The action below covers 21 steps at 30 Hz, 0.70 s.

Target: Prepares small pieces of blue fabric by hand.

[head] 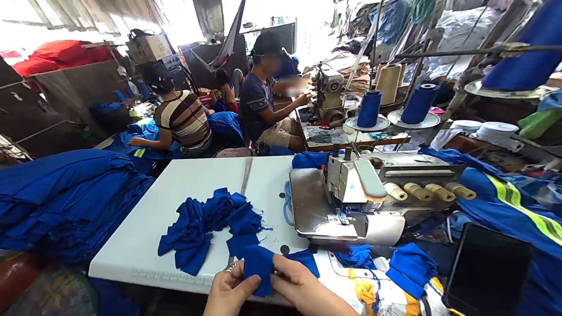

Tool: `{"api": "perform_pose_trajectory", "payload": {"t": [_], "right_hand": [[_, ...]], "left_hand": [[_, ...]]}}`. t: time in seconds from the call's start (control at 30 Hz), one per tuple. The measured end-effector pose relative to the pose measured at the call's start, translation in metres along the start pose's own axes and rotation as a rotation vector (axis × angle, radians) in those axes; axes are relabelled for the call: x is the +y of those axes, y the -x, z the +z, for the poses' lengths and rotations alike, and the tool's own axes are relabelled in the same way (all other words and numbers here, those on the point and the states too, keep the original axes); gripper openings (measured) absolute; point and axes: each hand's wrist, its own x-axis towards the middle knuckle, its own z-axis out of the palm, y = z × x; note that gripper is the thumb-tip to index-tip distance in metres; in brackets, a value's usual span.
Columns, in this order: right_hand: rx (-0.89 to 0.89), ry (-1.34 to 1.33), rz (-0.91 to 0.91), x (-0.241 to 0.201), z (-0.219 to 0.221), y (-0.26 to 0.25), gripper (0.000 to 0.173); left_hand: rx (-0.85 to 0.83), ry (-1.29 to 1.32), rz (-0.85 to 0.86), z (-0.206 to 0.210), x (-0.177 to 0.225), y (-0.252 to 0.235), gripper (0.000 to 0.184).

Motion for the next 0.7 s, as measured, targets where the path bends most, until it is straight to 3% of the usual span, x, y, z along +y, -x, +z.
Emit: {"api": "perform_pose_trajectory", "payload": {"t": [0.1, 0.17, 0.3, 0.47, 0.57, 0.7], "right_hand": [[0.169, 0.498, -0.174, 0.018, 0.001, -0.001, 0.019], [0.284, 0.590, -0.307, 0.036, 0.005, -0.004, 0.017], [0.312, 0.497, -0.400, 0.038, 0.020, -0.006, 0.016], [0.204, 0.395, -0.346, 0.034, 0.026, -0.005, 0.027], [0.163, 0.356, -0.306, 0.034, 0.028, -0.004, 0.030], [0.126, 0.264, -0.277, 0.039, 0.023, -0.004, 0.029]], "left_hand": [[-0.084, 0.079, 0.054, -0.006, 0.006, 0.003, 0.014], [0.002, 0.186, 0.131, -0.004, 0.007, 0.000, 0.015], [0.275, 0.549, 0.119, 0.006, 0.005, -0.011, 0.017], [0.136, 0.602, 0.073, -0.004, -0.006, -0.009, 0.030], [0.174, 0.540, 0.051, -0.005, -0.010, -0.008, 0.045], [0.207, 0.508, 0.023, -0.005, -0.010, -0.008, 0.049]]}}
